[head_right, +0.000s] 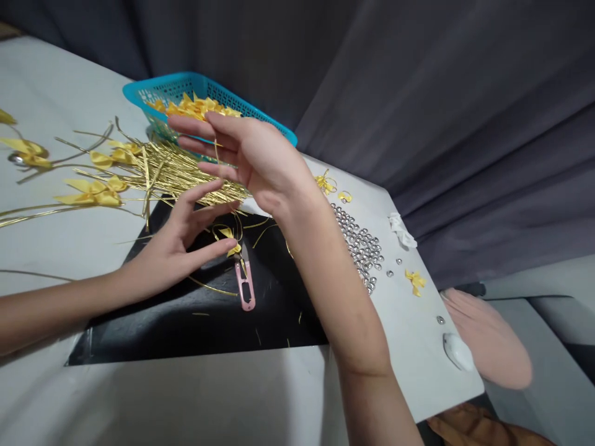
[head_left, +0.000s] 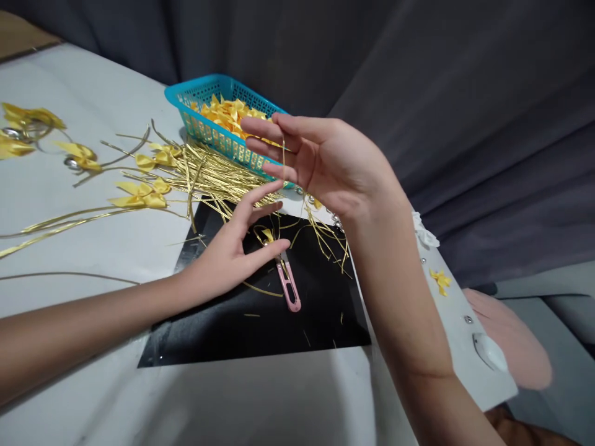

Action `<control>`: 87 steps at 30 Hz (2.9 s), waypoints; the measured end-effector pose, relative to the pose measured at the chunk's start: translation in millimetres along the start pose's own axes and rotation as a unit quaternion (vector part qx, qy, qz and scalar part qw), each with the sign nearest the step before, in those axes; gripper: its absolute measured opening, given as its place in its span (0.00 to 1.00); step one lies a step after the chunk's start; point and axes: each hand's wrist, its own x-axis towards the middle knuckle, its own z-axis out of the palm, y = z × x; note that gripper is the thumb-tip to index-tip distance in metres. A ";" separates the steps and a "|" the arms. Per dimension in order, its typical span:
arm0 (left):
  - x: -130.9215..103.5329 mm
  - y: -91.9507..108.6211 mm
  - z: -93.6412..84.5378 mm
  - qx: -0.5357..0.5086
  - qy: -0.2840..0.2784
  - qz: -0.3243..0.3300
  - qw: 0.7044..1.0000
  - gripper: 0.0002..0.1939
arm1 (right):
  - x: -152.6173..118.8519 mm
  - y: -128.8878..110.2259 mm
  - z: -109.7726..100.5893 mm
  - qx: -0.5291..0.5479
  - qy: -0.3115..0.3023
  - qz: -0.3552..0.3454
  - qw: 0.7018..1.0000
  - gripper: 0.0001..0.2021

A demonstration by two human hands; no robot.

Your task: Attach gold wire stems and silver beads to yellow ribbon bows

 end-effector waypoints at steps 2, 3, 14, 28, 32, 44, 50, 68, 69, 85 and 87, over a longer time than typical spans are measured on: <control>2.0 0.6 -1.2 -0.022 -0.017 -0.011 1.000 0.30 | 7.5 1.7 -0.3 0.000 -0.003 0.007 1.000 0.09; 3.2 1.3 -2.3 -0.020 -0.028 -0.023 0.999 0.25 | 11.8 2.8 -2.1 -0.002 0.003 0.010 1.000 0.09; 12.3 3.9 -15.6 0.142 -0.104 0.006 0.984 0.11 | 36.8 30.7 -51.5 -0.274 0.251 -0.042 0.928 0.07; 18.0 -5.4 -16.6 -0.049 -0.067 -0.154 0.985 0.27 | -121.1 109.7 -3.3 -0.528 0.151 0.097 0.830 0.07; 17.0 -7.1 -16.3 -0.021 -0.077 -0.145 0.986 0.30 | -124.6 104.1 -22.5 -0.554 0.162 0.117 0.808 0.07; 15.1 -6.0 -16.2 0.005 -0.107 -0.123 0.987 0.26 | -109.0 56.1 -43.5 -0.432 0.057 0.157 0.886 0.13; 14.6 -6.1 -16.5 0.062 -0.123 -0.092 0.986 0.29 | -69.3 49.2 -50.0 -0.371 -0.090 0.195 0.903 0.18; 14.6 -10.7 -18.8 0.136 -0.133 -0.026 0.981 0.32 | -49.4 45.6 -54.4 -0.280 -0.082 0.306 0.906 0.22; 14.6 -10.3 -18.8 0.133 -0.132 -0.026 0.982 0.32 | -50.2 45.0 -56.5 -0.276 -0.075 0.307 0.908 0.23; 15.2 -7.8 -17.7 0.117 -0.108 -0.022 0.987 0.30 | -49.7 57.3 -49.6 -0.319 -0.091 0.259 0.907 0.18; 14.6 -8.7 -17.8 0.113 -0.109 -0.029 0.987 0.31 | -51.7 60.7 -50.3 -0.320 -0.086 0.245 0.911 0.17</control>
